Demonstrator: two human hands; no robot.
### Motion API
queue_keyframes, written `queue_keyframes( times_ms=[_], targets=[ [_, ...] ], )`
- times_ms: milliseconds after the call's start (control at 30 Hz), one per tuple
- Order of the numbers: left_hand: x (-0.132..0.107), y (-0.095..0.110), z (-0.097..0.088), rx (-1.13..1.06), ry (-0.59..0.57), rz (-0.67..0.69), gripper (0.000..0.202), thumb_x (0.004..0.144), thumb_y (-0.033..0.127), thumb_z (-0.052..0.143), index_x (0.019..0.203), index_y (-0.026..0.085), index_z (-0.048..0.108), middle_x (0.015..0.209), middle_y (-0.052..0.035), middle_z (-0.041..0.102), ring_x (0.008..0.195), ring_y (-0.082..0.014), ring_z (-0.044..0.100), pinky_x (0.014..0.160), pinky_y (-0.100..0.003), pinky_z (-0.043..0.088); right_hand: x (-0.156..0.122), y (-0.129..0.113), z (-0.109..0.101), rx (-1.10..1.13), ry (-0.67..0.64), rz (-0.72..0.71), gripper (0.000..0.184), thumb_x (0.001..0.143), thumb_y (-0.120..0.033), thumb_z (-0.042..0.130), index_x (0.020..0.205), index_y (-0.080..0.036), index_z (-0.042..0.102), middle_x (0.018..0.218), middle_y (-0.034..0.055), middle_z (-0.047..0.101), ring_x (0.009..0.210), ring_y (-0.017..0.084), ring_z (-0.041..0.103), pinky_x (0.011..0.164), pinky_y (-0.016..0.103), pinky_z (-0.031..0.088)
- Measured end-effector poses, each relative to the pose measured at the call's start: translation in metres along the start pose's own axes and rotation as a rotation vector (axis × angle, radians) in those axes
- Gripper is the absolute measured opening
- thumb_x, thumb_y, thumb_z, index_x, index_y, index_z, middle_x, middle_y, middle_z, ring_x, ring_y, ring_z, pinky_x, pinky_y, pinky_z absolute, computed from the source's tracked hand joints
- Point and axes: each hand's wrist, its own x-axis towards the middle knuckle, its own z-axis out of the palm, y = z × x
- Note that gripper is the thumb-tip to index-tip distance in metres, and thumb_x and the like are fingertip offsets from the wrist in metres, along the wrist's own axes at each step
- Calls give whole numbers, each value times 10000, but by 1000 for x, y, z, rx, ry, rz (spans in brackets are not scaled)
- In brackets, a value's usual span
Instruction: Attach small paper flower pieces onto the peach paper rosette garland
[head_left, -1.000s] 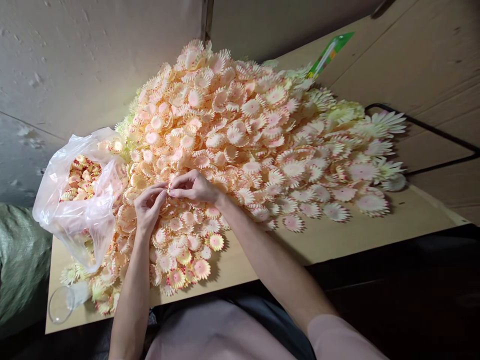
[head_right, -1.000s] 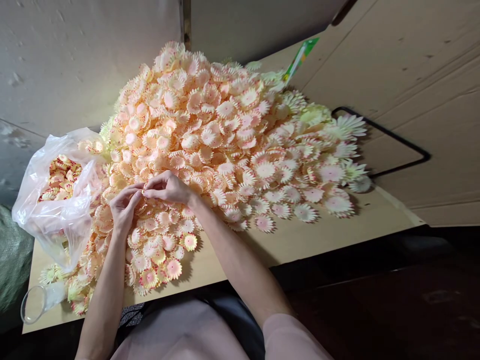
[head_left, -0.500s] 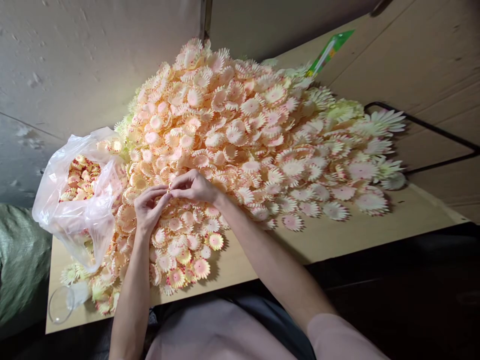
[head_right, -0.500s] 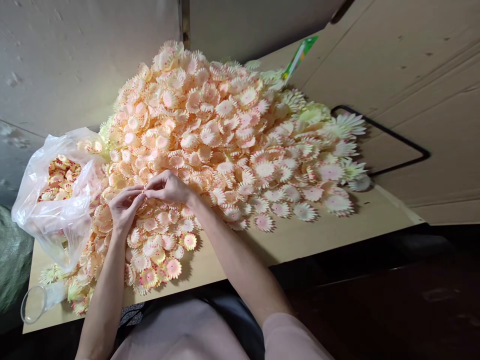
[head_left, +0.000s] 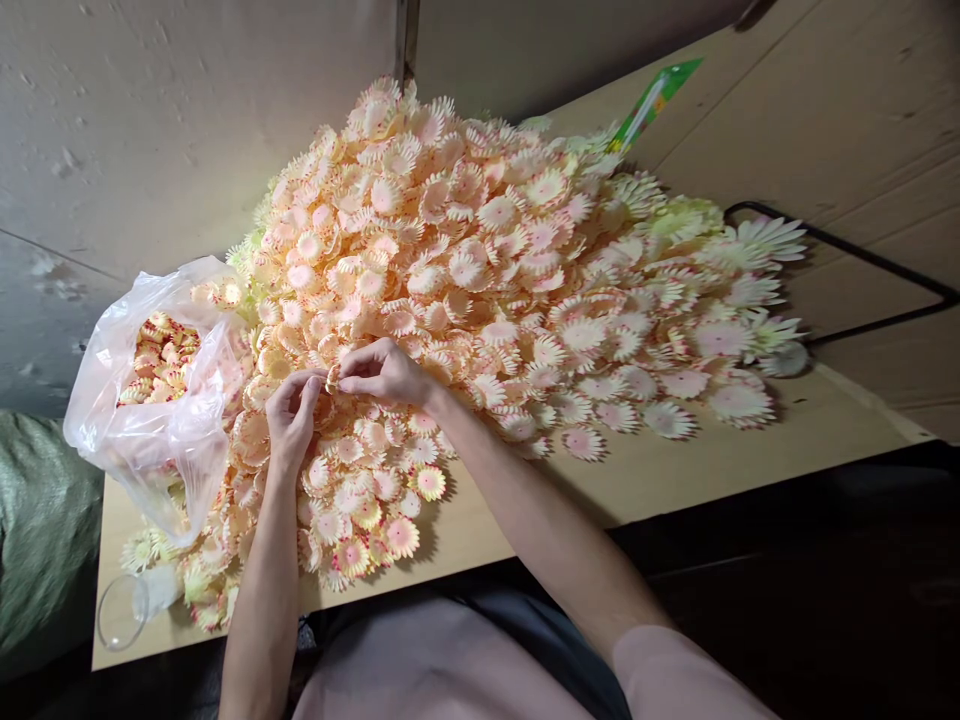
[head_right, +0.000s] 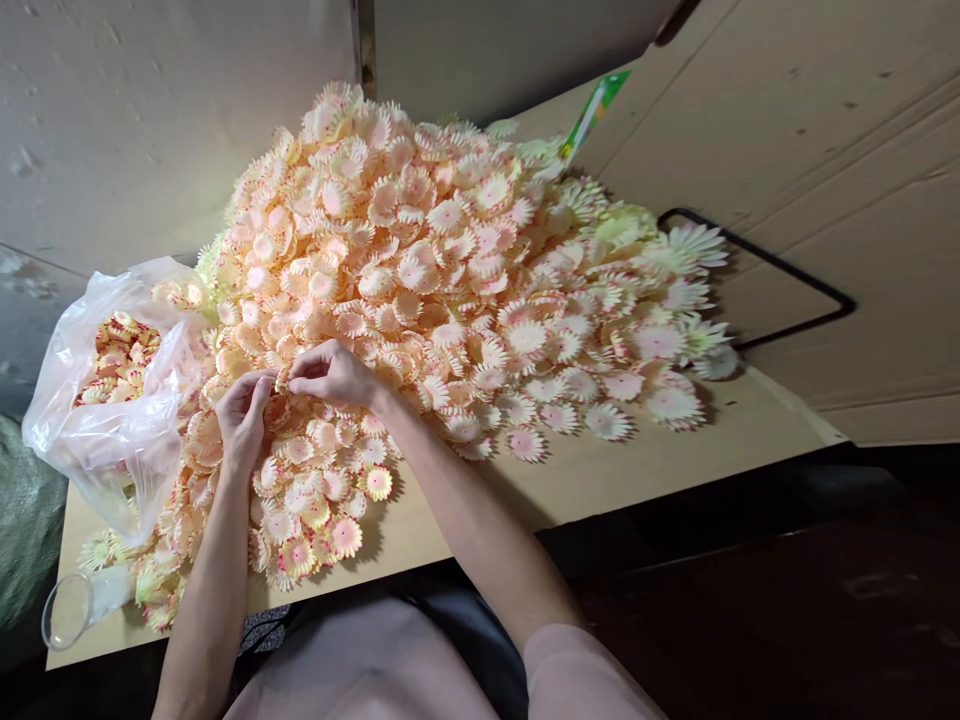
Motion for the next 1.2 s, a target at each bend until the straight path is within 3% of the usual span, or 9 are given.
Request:
queue_keyframes(
  times_ms=[167, 267, 400, 533, 1000, 1200],
  targets=[
    [1, -3, -2, -44, 107, -87, 249, 859, 426, 624, 844, 184, 679, 734, 11, 626, 653, -92, 560, 649, -198, 450, 0, 2, -3, 38, -11, -43, 91, 632, -203, 703, 605, -119, 682, 610, 9, 634, 580, 102, 530, 555, 233, 412],
    [3, -5, -5, -47, 165, -70, 260, 845, 435, 638, 812, 179, 666, 677, 28, 576, 602, -82, 505, 603, -195, 415, 0, 2, -4, 60, -14, -44, 106, 665, -222, 701, 638, -119, 694, 629, 16, 655, 584, 107, 551, 573, 240, 432],
    [4, -2, -4, 36, 78, 17, 230, 824, 387, 673, 778, 162, 682, 753, -14, 636, 700, -110, 563, 681, -221, 447, -1, 3, -1, 17, -49, -33, 236, 708, -347, 746, 748, -116, 713, 707, 34, 675, 634, 119, 580, 600, 246, 456],
    [2, 3, 0, 16, -21, 57, 201, 820, 352, 683, 741, 167, 682, 749, -28, 654, 728, -125, 592, 699, -237, 460, 0, 8, 3, -50, -8, -73, 313, 642, -389, 820, 721, -119, 682, 761, 43, 662, 717, 136, 592, 642, 250, 470],
    [2, 2, -1, 26, 4, 42, 206, 806, 355, 699, 725, 167, 690, 739, -29, 654, 711, -122, 592, 697, -243, 463, 1, 8, -1, -3, -69, -18, 243, 683, -323, 777, 755, -130, 647, 723, 3, 630, 657, 107, 566, 616, 238, 456],
    [0, -6, -1, -164, 68, -136, 222, 832, 381, 670, 747, 178, 640, 671, 14, 607, 615, -85, 560, 622, -203, 457, 0, 4, -5, 135, -171, -21, 172, 754, -270, 720, 767, -135, 615, 785, 8, 611, 653, 102, 574, 648, 255, 478]
  ],
)
